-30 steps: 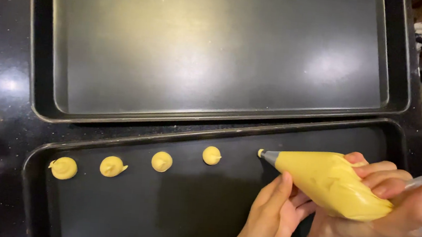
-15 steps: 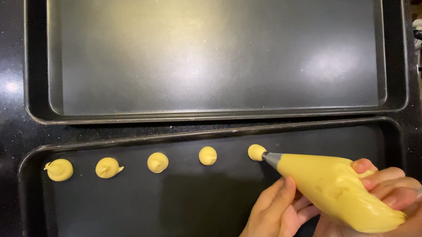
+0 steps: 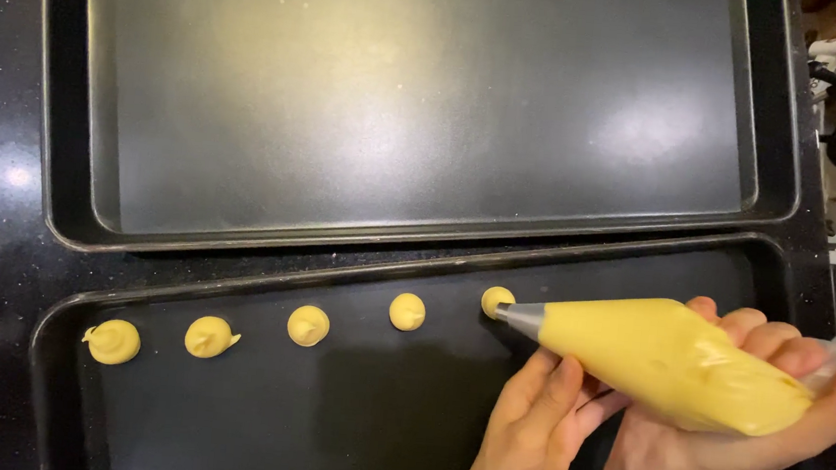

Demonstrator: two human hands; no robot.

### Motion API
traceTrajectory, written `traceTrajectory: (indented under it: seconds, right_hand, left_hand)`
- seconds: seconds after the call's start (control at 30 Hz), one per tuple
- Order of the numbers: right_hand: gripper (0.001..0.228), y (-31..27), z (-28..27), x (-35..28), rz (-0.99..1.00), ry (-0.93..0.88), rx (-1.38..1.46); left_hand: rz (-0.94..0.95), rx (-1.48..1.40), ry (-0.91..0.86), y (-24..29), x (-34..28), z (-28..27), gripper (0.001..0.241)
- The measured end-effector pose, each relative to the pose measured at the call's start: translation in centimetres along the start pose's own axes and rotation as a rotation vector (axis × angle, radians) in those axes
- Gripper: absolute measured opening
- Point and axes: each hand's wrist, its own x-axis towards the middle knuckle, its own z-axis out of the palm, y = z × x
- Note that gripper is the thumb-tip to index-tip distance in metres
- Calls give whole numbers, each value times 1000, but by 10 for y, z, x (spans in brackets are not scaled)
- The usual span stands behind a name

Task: Piping small mounds of batter onto baking sheets using a piping bag

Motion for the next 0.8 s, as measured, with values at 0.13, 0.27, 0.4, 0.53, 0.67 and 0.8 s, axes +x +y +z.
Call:
traceTrajectory:
  seconds: [0.13,0.27,0.4,0.53,0.67,0.8]
  right_hand:
    - [44,-3,12,-2,-54,125,-38]
    - [43,-3,18,-6,-39,154,-117]
    - [37,-3,-53,39,-19,-240,115]
    - [21,-18,-78,58,-61,-268,177]
    - [36,-13,-67,63,-300,-121,-119]
    - [40,-4,-45,56,-331,-72,-127]
  left_hand:
    - [-17,37,-55,3,4,12,48]
    - [-27,45,-20,-3,7,10,48]
    - [18,26,-30,-18,9,13,54]
    - [-140,11,-30,-15,12,42,64]
    - [-150,32,-34,-43,28,28,46]
    - [-132,-89,-1,-73,44,-1,47]
